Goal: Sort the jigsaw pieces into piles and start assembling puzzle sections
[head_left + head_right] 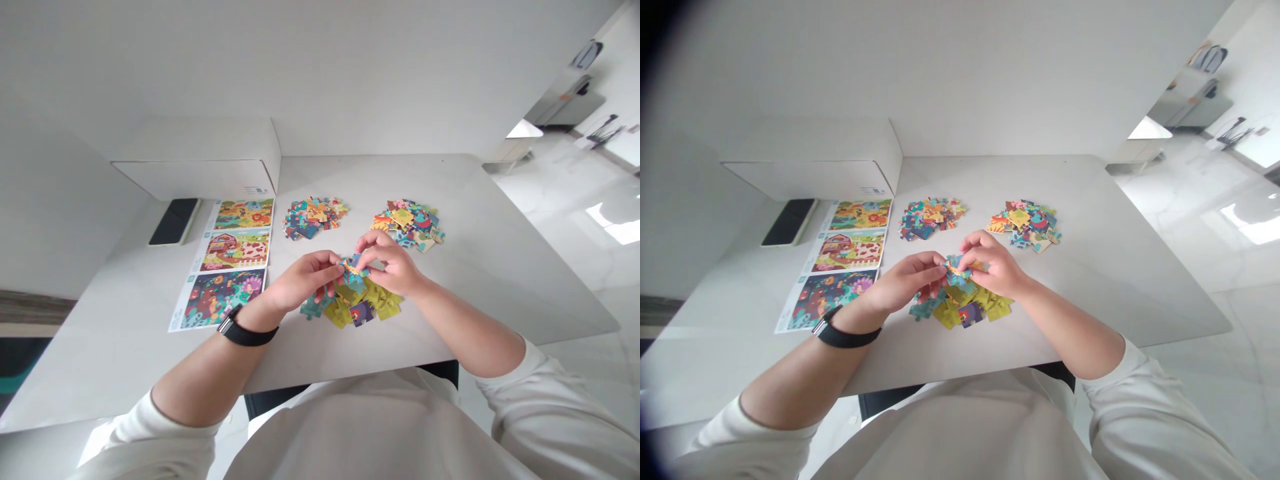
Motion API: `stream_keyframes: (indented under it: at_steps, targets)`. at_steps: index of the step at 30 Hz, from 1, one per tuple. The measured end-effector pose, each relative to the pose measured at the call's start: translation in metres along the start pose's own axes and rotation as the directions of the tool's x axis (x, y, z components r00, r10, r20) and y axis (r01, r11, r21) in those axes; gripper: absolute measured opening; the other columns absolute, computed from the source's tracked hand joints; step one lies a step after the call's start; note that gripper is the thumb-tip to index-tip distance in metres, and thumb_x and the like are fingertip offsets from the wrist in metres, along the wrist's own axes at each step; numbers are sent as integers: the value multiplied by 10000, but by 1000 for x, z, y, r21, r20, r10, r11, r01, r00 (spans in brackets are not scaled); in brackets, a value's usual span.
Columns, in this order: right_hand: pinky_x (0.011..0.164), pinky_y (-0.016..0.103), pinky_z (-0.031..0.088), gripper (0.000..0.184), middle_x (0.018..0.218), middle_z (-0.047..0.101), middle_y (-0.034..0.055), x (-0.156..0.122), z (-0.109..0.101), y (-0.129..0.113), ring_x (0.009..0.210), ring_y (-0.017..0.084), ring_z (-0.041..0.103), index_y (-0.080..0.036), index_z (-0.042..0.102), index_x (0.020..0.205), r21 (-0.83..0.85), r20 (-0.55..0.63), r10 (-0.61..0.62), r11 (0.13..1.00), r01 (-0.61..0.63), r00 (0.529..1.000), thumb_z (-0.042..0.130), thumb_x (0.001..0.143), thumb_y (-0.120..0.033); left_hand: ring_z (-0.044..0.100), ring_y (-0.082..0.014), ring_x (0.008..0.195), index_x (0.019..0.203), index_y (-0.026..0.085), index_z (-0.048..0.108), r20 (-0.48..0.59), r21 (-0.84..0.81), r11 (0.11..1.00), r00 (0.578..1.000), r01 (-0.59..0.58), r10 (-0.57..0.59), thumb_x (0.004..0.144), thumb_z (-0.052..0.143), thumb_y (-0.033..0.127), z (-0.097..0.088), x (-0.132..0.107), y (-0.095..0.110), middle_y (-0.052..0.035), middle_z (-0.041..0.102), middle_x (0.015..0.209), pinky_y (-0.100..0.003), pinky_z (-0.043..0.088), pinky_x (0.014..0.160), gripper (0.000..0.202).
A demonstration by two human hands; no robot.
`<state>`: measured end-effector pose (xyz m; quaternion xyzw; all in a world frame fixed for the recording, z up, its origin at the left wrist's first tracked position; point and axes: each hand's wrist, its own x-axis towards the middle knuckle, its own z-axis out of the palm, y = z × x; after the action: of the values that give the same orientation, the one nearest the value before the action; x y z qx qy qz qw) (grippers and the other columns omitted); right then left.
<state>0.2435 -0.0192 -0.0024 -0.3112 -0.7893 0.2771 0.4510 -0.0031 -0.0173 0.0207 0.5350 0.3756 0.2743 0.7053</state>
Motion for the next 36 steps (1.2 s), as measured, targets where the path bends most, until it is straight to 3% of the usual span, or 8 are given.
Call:
stream_keyframes:
  at_steps: [4,7,10,15,19,27,31,36]
  targets:
    - [875,352,614,261,1199,682,86,-1,2,7,1043,214,701,-282,682,1239,186,-71,253,954,-237,965,681,1021,-426,625,-96,526,938,202,613,-122,-169,986,993,-18,-3,783,899,487,-7,6,-6,-31,752,861,-173,349,375,432]
    - [793,328,593,368,1018,728,58,1,0,7,927,209,702,-247,700,1137,237,25,395,890,-389,919,684,999,-587,631,-91,514,940,207,588,-159,-250,968,987,-4,-37,757,915,455,-10,8,-9,-59,793,970,-174,333,368,449]
    - [668,299,540,410,884,717,26,3,2,3,768,183,654,-238,715,1016,250,110,454,848,-467,884,710,960,-645,629,-88,509,924,205,587,-134,-267,963,989,22,-60,749,922,454,-8,9,-11,-61,799,969,-172,336,362,452]
    - [672,302,525,369,828,721,15,4,3,5,738,177,644,-234,710,880,283,106,503,811,-511,858,727,964,-593,621,-83,509,931,195,613,-100,-235,971,993,44,-69,767,916,493,-4,10,-12,-64,798,976,-172,344,353,456]
    - [747,325,549,358,851,736,21,2,0,12,806,195,670,-236,716,875,268,64,492,830,-489,869,711,979,-578,623,-83,518,931,195,611,-123,-185,983,992,19,-42,795,892,530,-6,11,-15,-66,794,986,-173,363,359,458]
    - [693,315,529,383,830,735,22,2,1,13,743,185,656,-233,716,891,184,87,472,858,-480,877,694,983,-604,621,-87,516,949,209,612,-136,-118,993,990,4,-20,815,873,480,-9,11,-16,-8,733,858,-174,365,367,399]
    - [678,299,518,391,812,726,23,7,-26,23,733,178,655,-226,709,890,131,-54,494,865,-484,868,719,951,-612,610,-84,504,959,201,618,-170,-85,996,985,-21,6,831,853,493,-11,10,-14,-7,716,851,-177,363,363,397]
    - [586,264,444,398,774,699,20,5,-99,43,623,136,573,-207,688,844,13,-312,605,774,-633,733,781,863,-594,594,-80,496,966,194,627,-185,-64,996,981,-63,50,848,837,499,-14,8,-9,-9,708,868,-180,373,363,389]
